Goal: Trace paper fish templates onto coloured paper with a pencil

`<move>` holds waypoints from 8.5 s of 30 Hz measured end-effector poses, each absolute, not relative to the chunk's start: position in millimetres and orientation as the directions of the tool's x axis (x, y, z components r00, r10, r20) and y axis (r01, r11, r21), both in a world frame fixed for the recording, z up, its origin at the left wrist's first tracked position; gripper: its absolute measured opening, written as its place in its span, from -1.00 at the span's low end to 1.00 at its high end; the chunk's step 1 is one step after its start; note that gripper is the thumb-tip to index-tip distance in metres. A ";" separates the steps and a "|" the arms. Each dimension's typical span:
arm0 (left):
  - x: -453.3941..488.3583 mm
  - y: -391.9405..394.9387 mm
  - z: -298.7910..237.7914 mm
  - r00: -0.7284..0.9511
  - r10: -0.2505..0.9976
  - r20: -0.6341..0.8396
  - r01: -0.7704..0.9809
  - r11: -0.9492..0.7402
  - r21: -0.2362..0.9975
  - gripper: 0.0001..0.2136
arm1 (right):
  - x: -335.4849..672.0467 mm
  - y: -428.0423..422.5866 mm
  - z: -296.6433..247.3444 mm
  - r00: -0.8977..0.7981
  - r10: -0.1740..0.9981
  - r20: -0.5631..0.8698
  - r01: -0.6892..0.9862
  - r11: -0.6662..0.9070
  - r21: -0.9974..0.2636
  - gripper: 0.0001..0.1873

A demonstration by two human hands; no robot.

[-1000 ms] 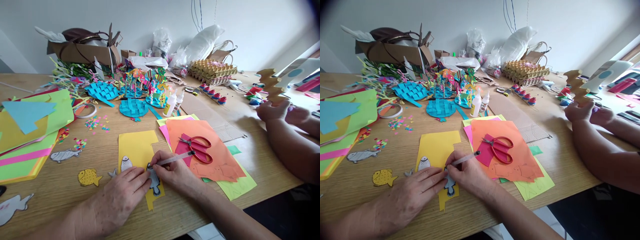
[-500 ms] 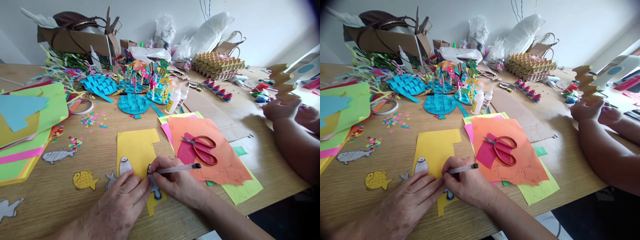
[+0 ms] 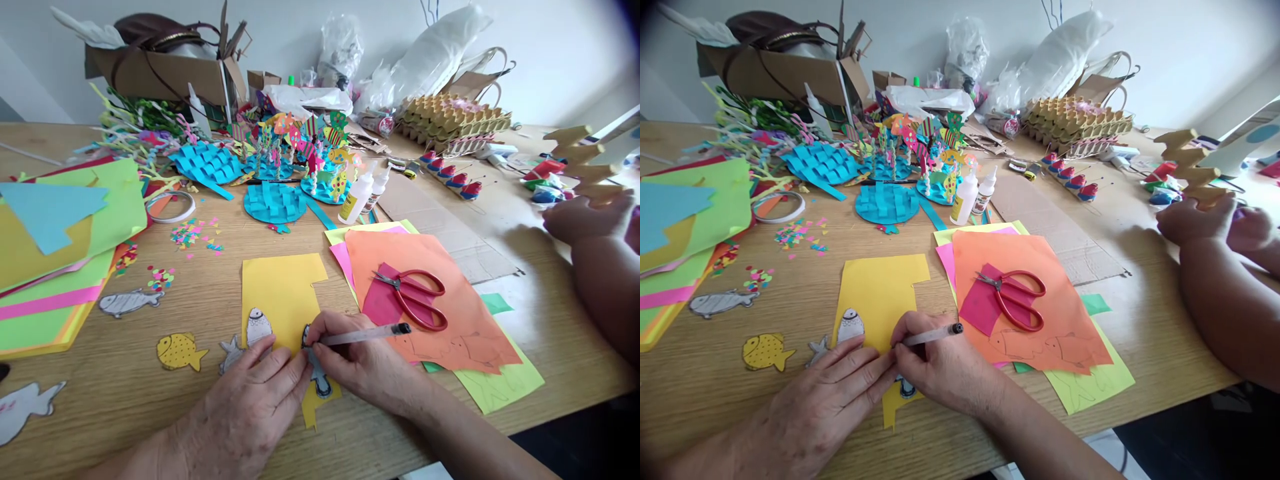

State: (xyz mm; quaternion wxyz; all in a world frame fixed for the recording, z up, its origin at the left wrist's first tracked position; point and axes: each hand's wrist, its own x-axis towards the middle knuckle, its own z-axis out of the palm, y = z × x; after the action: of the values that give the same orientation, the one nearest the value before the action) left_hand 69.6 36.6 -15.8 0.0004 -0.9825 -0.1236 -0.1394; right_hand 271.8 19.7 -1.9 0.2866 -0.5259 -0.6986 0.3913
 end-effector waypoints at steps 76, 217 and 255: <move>80.2 47.8 -19.5 0.933 0.230 0.275 0.170 -0.959 0.225 -0.69 | 268.6 28.4 -3.1 -0.064 0.998 0.000 0.523 0.034 -0.851 -0.88; 83.8 48.2 -18.3 0.949 0.206 0.240 0.176 -0.974 0.141 -0.58 | 274.6 -3.1 -4.6 -0.071 0.991 0.117 0.620 0.135 -0.773 -0.85; 83.6 48.9 -23.3 0.949 0.169 0.265 0.156 -0.985 0.071 -0.61 | 275.9 -17.1 -3.4 -0.065 0.994 0.090 0.613 0.111 -0.782 -0.88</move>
State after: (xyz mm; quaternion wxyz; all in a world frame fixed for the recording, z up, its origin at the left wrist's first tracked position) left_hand 83.6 48.9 -23.3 -0.0246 -0.9869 -0.0824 -0.1362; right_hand 275.9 -17.1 -3.4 0.3277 -0.5999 -0.6695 0.2905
